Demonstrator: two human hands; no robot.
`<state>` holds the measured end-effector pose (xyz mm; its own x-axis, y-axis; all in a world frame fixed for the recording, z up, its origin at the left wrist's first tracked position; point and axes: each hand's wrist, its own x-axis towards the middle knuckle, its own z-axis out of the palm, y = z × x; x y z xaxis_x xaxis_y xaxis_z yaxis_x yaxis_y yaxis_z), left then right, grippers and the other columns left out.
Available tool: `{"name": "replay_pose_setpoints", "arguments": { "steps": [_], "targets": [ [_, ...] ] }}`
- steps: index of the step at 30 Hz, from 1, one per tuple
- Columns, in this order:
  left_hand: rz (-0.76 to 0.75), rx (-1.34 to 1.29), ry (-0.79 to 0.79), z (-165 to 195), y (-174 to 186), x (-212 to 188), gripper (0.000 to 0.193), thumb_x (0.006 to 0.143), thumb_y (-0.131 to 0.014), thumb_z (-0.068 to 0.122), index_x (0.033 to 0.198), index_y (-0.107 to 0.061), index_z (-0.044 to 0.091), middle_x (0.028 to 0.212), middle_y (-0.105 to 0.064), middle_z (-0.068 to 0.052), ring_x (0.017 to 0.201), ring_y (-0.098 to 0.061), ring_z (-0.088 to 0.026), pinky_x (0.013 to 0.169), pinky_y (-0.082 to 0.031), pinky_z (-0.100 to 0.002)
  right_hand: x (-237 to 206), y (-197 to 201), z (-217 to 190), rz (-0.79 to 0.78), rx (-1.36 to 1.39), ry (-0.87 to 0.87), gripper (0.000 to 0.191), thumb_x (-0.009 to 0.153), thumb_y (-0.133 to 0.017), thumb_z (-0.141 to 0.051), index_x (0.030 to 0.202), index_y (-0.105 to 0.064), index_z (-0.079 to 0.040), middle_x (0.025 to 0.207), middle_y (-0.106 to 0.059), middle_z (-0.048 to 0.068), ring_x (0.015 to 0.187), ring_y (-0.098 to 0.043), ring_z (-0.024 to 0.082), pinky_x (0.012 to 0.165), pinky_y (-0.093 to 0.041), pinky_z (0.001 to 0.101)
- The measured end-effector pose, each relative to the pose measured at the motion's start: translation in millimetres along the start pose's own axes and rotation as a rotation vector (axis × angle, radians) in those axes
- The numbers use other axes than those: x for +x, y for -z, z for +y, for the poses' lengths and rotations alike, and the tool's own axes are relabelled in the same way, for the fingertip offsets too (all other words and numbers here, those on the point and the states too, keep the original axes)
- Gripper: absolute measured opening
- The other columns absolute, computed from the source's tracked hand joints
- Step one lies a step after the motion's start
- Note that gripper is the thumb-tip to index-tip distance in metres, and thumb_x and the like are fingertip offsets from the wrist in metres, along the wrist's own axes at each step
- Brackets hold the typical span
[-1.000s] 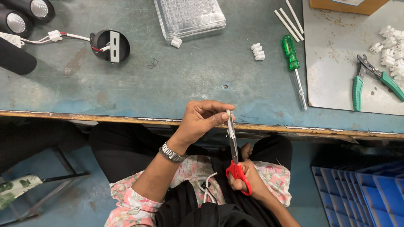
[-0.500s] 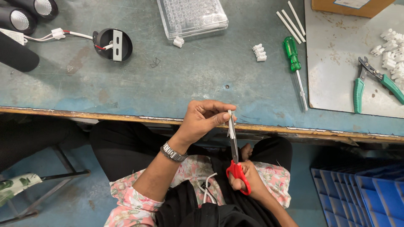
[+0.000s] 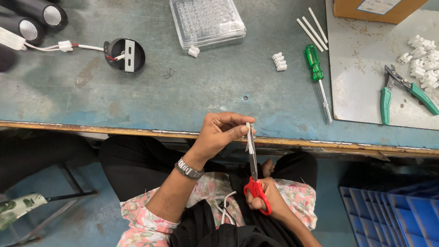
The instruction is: The person uses red-handled scissors to repeatedly cut a white plastic tube into small segments. The person holds the tube with the left hand and cuts with the right hand, creating a pile of small pieces on the workbench.
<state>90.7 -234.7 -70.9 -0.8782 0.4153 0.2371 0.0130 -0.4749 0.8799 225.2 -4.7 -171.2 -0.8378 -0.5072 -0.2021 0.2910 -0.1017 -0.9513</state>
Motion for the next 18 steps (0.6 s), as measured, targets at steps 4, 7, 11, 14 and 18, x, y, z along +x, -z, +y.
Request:
{"name": "replay_pose_setpoints", "arguments": {
  "steps": [4,7,11,14,18],
  "targets": [
    [0.009,-0.033,-0.015,-0.3,-0.4,0.0,0.022,0.100,-0.070,0.006,0.119,-0.071,-0.004,0.103,-0.077,-0.015,0.097,-0.076,-0.021,0.090,-0.064,-0.035,-0.8,-2.6,-7.2,-0.005,0.034,-0.066,0.079,0.052,-0.087,-0.076,0.071,-0.062,-0.003,0.064,-0.063,0.003,0.056,-0.062,0.012,0.054,-0.050,0.0265],
    [0.005,-0.060,-0.025,-0.5,-0.4,0.3,0.022,0.101,-0.069,0.007,0.120,-0.071,-0.003,0.102,-0.077,-0.014,0.096,-0.076,-0.021,0.089,-0.063,-0.035,-1.1,-3.0,-9.7,-0.010,0.016,-0.037,0.078,0.053,-0.086,-0.076,0.072,-0.062,-0.004,0.065,-0.063,0.003,0.058,-0.062,0.012,0.055,-0.049,0.0259],
    [0.004,-0.089,-0.008,-0.7,0.0,0.5,0.023,0.101,-0.069,0.009,0.121,-0.071,-0.002,0.103,-0.077,-0.014,0.098,-0.075,-0.020,0.090,-0.062,-0.035,-0.6,-3.1,-9.5,-0.011,0.010,-0.030,0.079,0.053,-0.086,-0.077,0.071,-0.061,-0.004,0.064,-0.063,0.004,0.058,-0.062,0.012,0.055,-0.048,0.0264],
    [0.000,-0.055,-0.022,-0.9,0.4,0.3,0.023,0.102,-0.069,0.009,0.122,-0.071,-0.002,0.104,-0.077,-0.014,0.100,-0.074,-0.019,0.093,-0.061,-0.035,-0.3,-3.3,-8.7,-0.008,0.006,-0.036,0.079,0.053,-0.085,-0.077,0.071,-0.060,-0.004,0.064,-0.063,0.004,0.058,-0.062,0.012,0.055,-0.049,0.0266],
    [-0.011,-0.027,-0.047,-1.3,1.1,0.1,0.023,0.102,-0.068,0.010,0.122,-0.071,-0.002,0.105,-0.078,-0.014,0.101,-0.074,-0.020,0.095,-0.061,-0.036,-0.4,-3.8,-8.9,-0.006,0.016,-0.034,0.079,0.053,-0.085,-0.077,0.071,-0.061,-0.004,0.064,-0.062,0.004,0.057,-0.062,0.012,0.055,-0.049,0.0266]
  ]
}}
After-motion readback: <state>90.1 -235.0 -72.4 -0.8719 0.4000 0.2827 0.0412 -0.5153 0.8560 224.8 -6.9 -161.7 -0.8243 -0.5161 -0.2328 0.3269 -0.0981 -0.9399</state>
